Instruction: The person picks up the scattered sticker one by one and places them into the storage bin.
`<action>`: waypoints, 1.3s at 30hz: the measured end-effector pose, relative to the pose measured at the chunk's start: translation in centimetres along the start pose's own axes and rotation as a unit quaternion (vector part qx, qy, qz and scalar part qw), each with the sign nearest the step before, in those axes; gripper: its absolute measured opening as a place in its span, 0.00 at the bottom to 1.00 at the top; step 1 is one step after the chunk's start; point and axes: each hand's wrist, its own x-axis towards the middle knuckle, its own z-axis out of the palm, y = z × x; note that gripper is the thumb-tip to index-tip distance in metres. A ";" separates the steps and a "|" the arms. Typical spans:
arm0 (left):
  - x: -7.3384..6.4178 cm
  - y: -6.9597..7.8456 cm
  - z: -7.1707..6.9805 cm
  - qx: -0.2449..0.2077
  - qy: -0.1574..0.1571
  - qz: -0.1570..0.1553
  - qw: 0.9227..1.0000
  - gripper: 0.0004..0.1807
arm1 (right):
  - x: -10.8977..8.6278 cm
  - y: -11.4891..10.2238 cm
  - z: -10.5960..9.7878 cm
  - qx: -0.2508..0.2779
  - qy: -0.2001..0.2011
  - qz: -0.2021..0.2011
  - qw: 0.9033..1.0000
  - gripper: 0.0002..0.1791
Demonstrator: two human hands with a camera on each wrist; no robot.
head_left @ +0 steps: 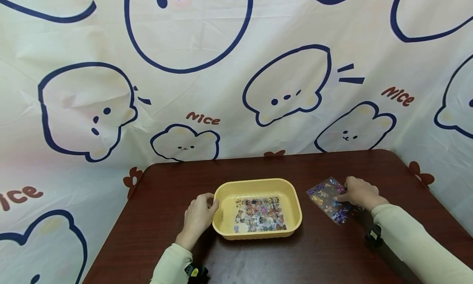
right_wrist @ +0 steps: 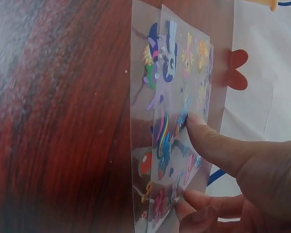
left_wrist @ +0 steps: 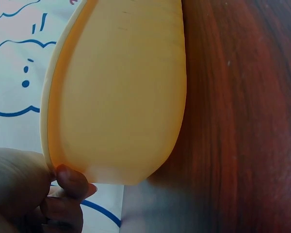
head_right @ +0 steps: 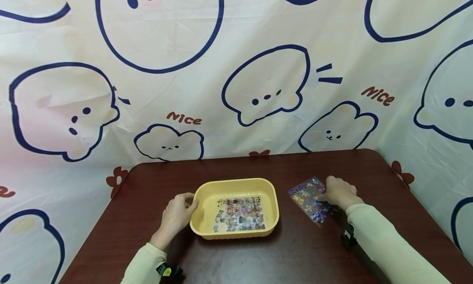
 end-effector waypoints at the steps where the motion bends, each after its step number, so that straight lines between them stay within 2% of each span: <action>1: 0.0 0.0 0.0 0.000 -0.001 0.000 1.000 0.16 | 0.0 0.0 0.0 0.001 -0.001 0.001 1.000 0.26; 18: 0.0 0.0 0.1 0.003 0.001 -0.003 1.000 0.15 | 0.1 0.0 0.0 0.003 -0.009 0.024 1.000 0.26; 33: 0.0 -0.1 0.0 0.003 0.009 -0.002 1.000 0.15 | -0.2 -0.1 0.2 -0.001 0.012 -0.011 1.000 0.19; 39: 0.1 -0.2 0.2 0.008 0.010 0.001 1.000 0.15 | -0.4 0.1 0.3 -0.004 0.039 -0.027 0.999 0.18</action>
